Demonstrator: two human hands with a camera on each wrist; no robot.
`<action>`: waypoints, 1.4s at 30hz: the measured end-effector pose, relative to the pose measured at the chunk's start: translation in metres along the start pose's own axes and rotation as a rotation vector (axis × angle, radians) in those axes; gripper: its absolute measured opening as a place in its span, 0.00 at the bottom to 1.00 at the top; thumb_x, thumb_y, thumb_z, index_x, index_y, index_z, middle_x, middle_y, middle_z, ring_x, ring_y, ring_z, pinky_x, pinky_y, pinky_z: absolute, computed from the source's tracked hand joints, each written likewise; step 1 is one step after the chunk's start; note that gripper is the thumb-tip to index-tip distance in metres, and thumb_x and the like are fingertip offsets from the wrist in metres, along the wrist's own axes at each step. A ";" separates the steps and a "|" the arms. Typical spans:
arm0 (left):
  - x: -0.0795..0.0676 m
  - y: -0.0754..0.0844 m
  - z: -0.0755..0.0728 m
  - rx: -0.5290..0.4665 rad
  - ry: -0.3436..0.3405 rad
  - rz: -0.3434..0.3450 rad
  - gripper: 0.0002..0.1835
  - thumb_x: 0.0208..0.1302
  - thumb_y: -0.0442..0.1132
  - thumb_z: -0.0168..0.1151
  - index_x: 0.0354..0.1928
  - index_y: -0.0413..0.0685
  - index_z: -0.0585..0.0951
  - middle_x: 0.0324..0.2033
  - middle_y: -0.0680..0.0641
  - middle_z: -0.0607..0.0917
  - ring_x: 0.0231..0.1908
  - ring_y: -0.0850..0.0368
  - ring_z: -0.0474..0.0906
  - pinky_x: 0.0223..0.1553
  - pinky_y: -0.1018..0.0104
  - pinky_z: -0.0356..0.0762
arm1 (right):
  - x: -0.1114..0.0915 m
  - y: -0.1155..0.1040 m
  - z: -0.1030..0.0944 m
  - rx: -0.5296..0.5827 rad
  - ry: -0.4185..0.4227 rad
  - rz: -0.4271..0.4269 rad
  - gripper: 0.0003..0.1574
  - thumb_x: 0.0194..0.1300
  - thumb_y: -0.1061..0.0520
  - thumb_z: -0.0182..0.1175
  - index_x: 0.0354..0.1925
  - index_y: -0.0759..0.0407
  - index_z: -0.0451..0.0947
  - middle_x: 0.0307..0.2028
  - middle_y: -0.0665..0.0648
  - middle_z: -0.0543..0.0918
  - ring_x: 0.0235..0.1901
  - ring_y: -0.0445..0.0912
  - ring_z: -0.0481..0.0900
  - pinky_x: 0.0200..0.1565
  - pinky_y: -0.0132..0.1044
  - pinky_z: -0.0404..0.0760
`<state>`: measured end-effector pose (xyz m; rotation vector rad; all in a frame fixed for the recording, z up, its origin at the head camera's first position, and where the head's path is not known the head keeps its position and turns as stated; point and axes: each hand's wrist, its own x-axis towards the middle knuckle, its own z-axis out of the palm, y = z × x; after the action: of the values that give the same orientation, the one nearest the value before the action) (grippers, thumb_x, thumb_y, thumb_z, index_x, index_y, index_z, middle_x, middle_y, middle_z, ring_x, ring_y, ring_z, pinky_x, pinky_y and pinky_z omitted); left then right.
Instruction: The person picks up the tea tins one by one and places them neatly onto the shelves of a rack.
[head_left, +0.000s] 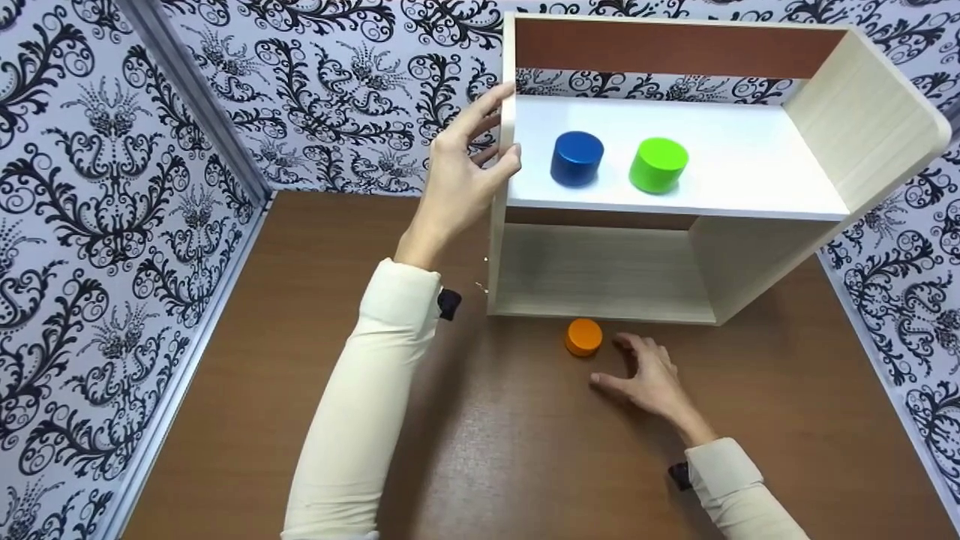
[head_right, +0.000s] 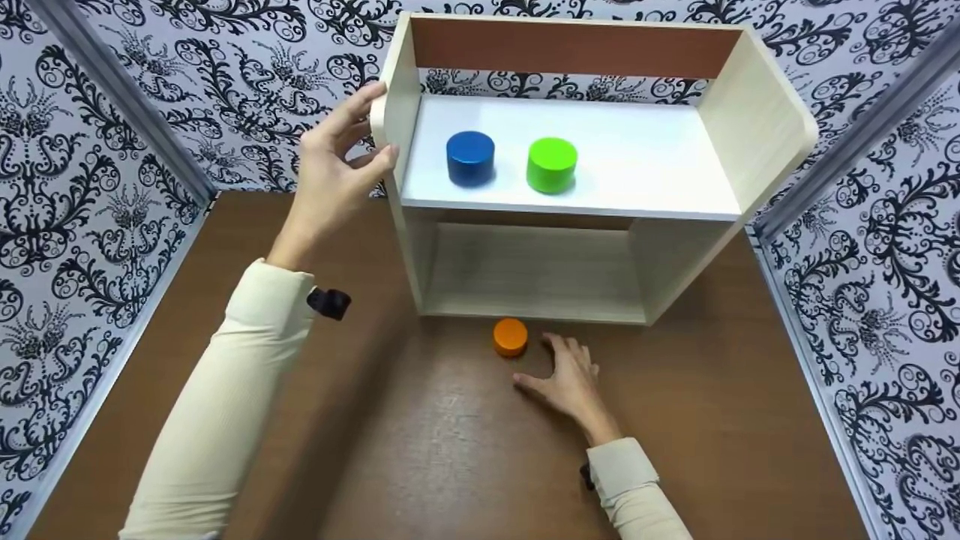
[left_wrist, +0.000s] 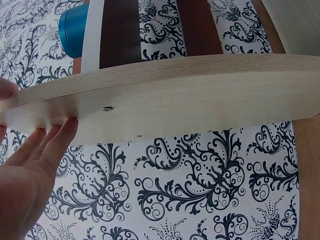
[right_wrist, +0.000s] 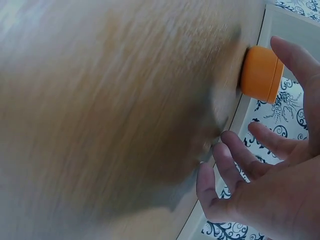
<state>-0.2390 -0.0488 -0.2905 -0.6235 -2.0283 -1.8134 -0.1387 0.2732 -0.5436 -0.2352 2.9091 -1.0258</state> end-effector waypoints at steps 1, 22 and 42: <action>0.000 0.000 0.000 0.000 0.000 0.000 0.33 0.63 0.24 0.64 0.71 0.46 0.73 0.66 0.45 0.76 0.61 0.53 0.75 0.59 0.67 0.82 | 0.001 0.000 0.000 -0.004 0.001 0.000 0.53 0.51 0.39 0.79 0.65 0.66 0.72 0.59 0.67 0.76 0.58 0.64 0.68 0.56 0.67 0.67; 0.000 -0.001 0.001 -0.013 0.007 -0.016 0.34 0.62 0.25 0.65 0.71 0.48 0.73 0.68 0.48 0.75 0.62 0.53 0.74 0.59 0.67 0.82 | 0.021 -0.009 0.010 0.031 -0.020 -0.019 0.51 0.53 0.39 0.78 0.69 0.57 0.71 0.61 0.67 0.73 0.62 0.67 0.65 0.58 0.74 0.61; 0.001 0.000 0.001 -0.003 0.003 -0.006 0.34 0.62 0.24 0.64 0.71 0.48 0.73 0.69 0.47 0.73 0.63 0.52 0.74 0.59 0.66 0.82 | 0.037 -0.016 0.022 0.038 0.014 -0.019 0.53 0.50 0.41 0.80 0.69 0.57 0.72 0.59 0.69 0.73 0.58 0.67 0.67 0.56 0.68 0.65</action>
<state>-0.2396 -0.0475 -0.2901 -0.6153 -2.0278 -1.8207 -0.1710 0.2413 -0.5506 -0.2563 2.9022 -1.0882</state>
